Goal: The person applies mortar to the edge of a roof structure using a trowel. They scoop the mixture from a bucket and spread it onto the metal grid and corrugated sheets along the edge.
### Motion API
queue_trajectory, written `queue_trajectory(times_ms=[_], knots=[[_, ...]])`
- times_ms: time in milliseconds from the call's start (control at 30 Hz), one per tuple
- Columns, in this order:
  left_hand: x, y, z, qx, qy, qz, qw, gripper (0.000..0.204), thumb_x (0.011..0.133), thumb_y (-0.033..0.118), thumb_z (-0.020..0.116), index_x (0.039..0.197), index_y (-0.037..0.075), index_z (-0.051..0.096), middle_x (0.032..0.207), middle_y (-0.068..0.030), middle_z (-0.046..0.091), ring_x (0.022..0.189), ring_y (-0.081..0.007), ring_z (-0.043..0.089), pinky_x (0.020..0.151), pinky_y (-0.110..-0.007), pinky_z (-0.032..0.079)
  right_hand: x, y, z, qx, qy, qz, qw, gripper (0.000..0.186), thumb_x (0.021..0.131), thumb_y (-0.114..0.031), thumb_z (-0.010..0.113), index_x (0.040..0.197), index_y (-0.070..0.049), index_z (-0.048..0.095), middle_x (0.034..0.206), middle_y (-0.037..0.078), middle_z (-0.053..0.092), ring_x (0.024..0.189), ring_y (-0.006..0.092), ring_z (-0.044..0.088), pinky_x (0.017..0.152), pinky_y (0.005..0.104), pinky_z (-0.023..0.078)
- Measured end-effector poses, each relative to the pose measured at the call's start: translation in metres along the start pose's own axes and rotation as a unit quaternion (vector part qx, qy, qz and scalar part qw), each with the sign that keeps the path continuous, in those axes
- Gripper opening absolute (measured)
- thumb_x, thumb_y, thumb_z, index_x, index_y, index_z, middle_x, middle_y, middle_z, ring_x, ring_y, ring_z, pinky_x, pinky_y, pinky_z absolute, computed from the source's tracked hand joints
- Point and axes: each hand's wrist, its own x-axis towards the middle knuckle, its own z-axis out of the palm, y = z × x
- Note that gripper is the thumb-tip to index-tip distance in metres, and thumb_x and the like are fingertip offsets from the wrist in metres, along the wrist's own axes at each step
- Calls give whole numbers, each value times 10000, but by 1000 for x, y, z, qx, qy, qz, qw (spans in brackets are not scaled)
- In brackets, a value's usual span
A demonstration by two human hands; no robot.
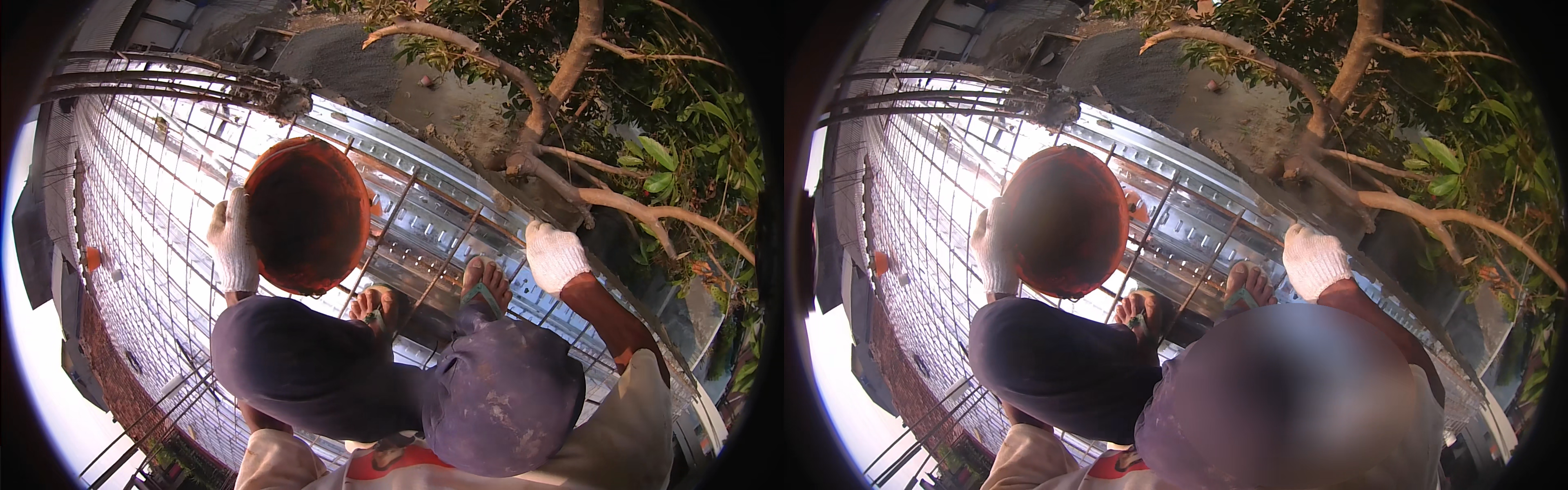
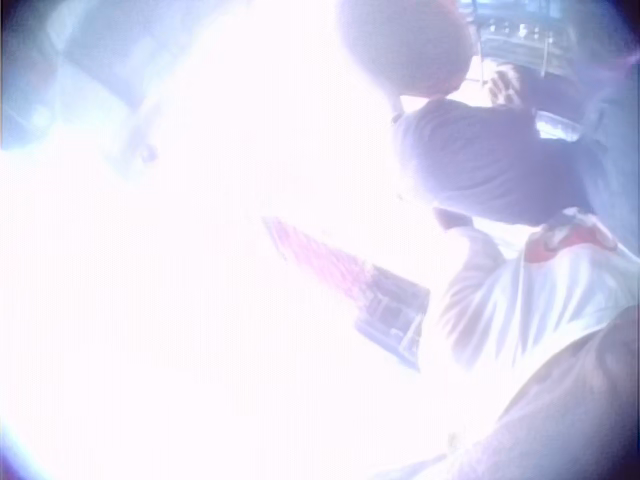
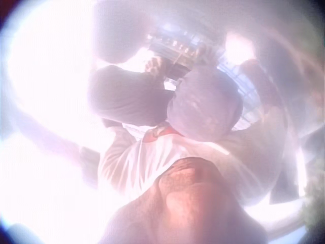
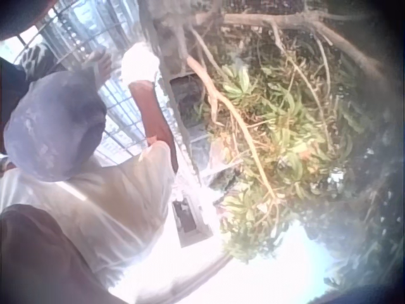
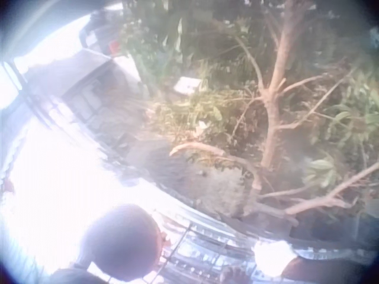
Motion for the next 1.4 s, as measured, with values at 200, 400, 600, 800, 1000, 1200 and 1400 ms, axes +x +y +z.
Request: queue_trajectory(times_ms=[200, 400, 600, 800, 1000, 1200, 1400], knots=[[3, 3, 4, 33, -30, -13, 999, 517, 973, 509, 667, 927, -6, 698, 757, -41, 595, 718, -126, 525, 667, -321, 442, -3, -13, -60, 243, 163, -23, 956, 196, 937, -186, 662, 1088, -80, 596, 993, 168, 676, 872, 397, 716, 730, 486, 586], [4, -5, -2, 85, -57, 9, 995, 547, 966, 539, 663, 931, -5, 695, 757, -89, 645, 725, -156, 605, 678, -358, 490, 73, -104, -93, 242, 199, -145, 939, 187, 963, -217, 635, 1065, -61, 620, 906, 179, 689, 828, 385, 730, 709, 483, 591], [-5, -10, 4, 52, -63, 53, 995, 496, 964, 483, 683, 929, -11, 682, 774, -93, 660, 730, -152, 595, 682, -350, 488, 131, -159, -111, 46, 216, -135, 966, 186, 917, -118, 614, 1048, 1, 674, 889, 182, 719, 806, 289, 769, 639, 382, 621], [-19, -1, -6, 27, -39, -4, 999, 416, 952, 405, 710, 910, -7, 675, 741, -55, 636, 717, -110, 559, 654, -313, 455, 140, -173, -106, -8, 177, -299, 938, 156, 884, -92, 625, 967, 4, 716, 873, 196, 746, 773, 319, 770, 657, 427, 621], [-13, -2, 3, 11, -69, -14, 997, 418, 974, 416, 677, 948, -1, 675, 789, -65, 631, 746, -133, 568, 693, -326, 465, 135, -184, -111, 33, 55, -344, 937, 178, 864, -110, 669, 981, -43, 784, 934, 185, 783, 895, 314, 782, 739, 439, 622], [-19, -5, -1, 13, -25, 38, 999, 433, 973, 395, 692, 919, -35, 682, 758, -97, 679, 724, -146, 612, 672, -329, 486, 147, -189, -95, 169, 15, -365, 915, 199, 879, -160, 657, 1011, -18, 704, 871, 258, 726, 871, 445, 730, 750, 525, 591], [-13, -4, 18, -12, -44, 13, 999, 459, 971, 426, 683, 948, -33, 697, 785, -114, 688, 763, -169, 634, 716, -345, 499, 128, -173, -85, 308, 2, -331, 892, 254, 918, -272, 681, 1045, -55, 716, 974, 231, 742, 942, 436, 722, 798, 521, 577]])
